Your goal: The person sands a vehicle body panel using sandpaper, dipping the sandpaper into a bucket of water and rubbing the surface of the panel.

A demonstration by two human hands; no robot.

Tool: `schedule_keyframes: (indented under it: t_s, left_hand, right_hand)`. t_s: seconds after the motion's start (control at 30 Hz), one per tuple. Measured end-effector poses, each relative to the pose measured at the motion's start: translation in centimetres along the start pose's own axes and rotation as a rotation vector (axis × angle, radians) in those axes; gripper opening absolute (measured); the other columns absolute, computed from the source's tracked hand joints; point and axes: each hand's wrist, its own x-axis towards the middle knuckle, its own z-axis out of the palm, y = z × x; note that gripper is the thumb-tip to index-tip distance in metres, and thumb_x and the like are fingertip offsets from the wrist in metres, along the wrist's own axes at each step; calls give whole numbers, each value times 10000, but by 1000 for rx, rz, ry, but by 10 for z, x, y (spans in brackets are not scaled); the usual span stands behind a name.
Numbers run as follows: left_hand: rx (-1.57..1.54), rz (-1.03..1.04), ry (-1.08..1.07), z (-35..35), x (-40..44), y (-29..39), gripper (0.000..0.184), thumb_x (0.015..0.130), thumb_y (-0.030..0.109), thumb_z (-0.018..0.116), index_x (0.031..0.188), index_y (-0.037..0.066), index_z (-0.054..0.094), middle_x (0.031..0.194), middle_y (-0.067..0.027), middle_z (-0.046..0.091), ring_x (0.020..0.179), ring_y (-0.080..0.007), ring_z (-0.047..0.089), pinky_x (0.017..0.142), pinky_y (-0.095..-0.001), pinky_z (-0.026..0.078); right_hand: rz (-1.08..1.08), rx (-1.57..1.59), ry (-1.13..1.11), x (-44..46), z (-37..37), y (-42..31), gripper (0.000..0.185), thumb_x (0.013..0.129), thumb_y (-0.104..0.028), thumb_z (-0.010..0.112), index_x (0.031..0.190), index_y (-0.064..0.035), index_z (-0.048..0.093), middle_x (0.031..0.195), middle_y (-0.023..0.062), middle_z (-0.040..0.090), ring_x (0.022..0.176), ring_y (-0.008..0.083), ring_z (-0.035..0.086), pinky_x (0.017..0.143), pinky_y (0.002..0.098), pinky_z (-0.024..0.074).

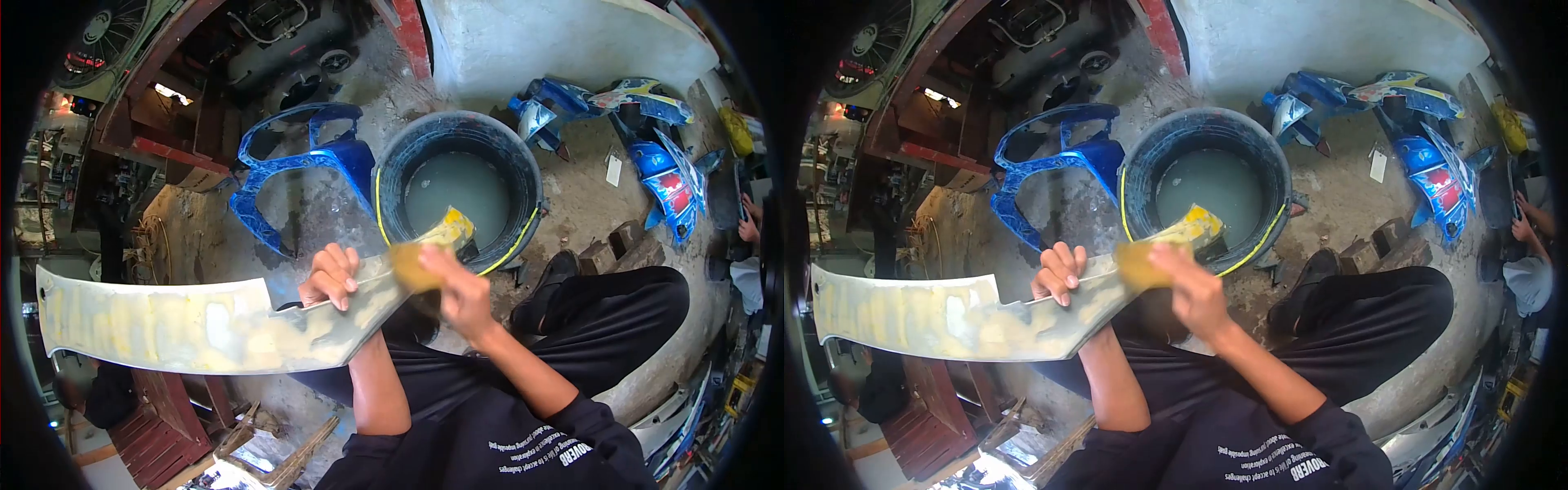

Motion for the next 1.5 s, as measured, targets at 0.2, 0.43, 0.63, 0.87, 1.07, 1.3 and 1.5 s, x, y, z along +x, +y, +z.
schedule_keyframes:
  t_s: [0.2, 0.43, 0.63, 0.87, 1.07, 1.3, 1.5]
  left_hand:
    - [-8, -8, -8, -5, 0, 7, 321, 900, 179, 655, 618, 118, 514, 748, -27, 492, 733, -119, 376, 656, -273, 289]
    - [-12, 10, 9, -7, 3, 3, 314, 890, 183, 661, 618, 118, 518, 743, -26, 487, 741, -118, 390, 661, -271, 298]
    - [-23, -3, 69, 0, -4, -2, 323, 890, 208, 665, 617, 118, 518, 736, -24, 474, 741, -120, 393, 666, -273, 303]
    - [-16, 4, 22, -7, -2, 2, 314, 902, 186, 645, 624, 116, 516, 739, -23, 472, 739, -118, 385, 668, -273, 302]
    - [-13, -1, 17, -8, -2, 6, 317, 897, 199, 654, 621, 120, 519, 750, -28, 492, 738, -119, 385, 667, -272, 303]
    - [-50, 20, 28, -5, -3, 3, 314, 906, 211, 655, 634, 120, 527, 758, -27, 489, 750, -121, 390, 678, -276, 309]
    - [-45, 20, 67, -13, -5, 2, 311, 905, 226, 661, 643, 119, 532, 767, -24, 481, 760, -122, 398, 688, -281, 322]
  right_hand:
    - [43, 82, -59, 5, -3, -18, 536, 812, 192, 481, 1259, -22, 687, 1296, 210, 664, 1290, 323, 596, 1135, 451, 443]
    - [122, 42, 38, 9, 4, 6, 584, 785, 202, 469, 1275, -31, 688, 1295, 198, 672, 1271, 330, 614, 1171, 460, 398]
    - [164, -29, 78, 14, 6, 17, 586, 777, 207, 450, 1266, -16, 683, 1309, 208, 662, 1285, 349, 598, 1152, 461, 421]
    - [-11, 3, -46, 1, -2, -4, 574, 789, 193, 493, 1279, -32, 690, 1317, 195, 662, 1289, 330, 603, 1155, 473, 411]
    - [90, 42, -29, -1, -1, 6, 574, 782, 183, 485, 1272, -32, 693, 1310, 187, 667, 1301, 331, 590, 1165, 468, 399]
    - [257, -53, 106, 6, 2, 38, 564, 801, 180, 477, 1273, -44, 690, 1295, 203, 664, 1249, 329, 625, 1168, 463, 394]
    - [185, -20, -1, -3, -4, 16, 542, 800, 167, 474, 1267, -17, 677, 1273, 227, 658, 1243, 321, 623, 1170, 474, 388]
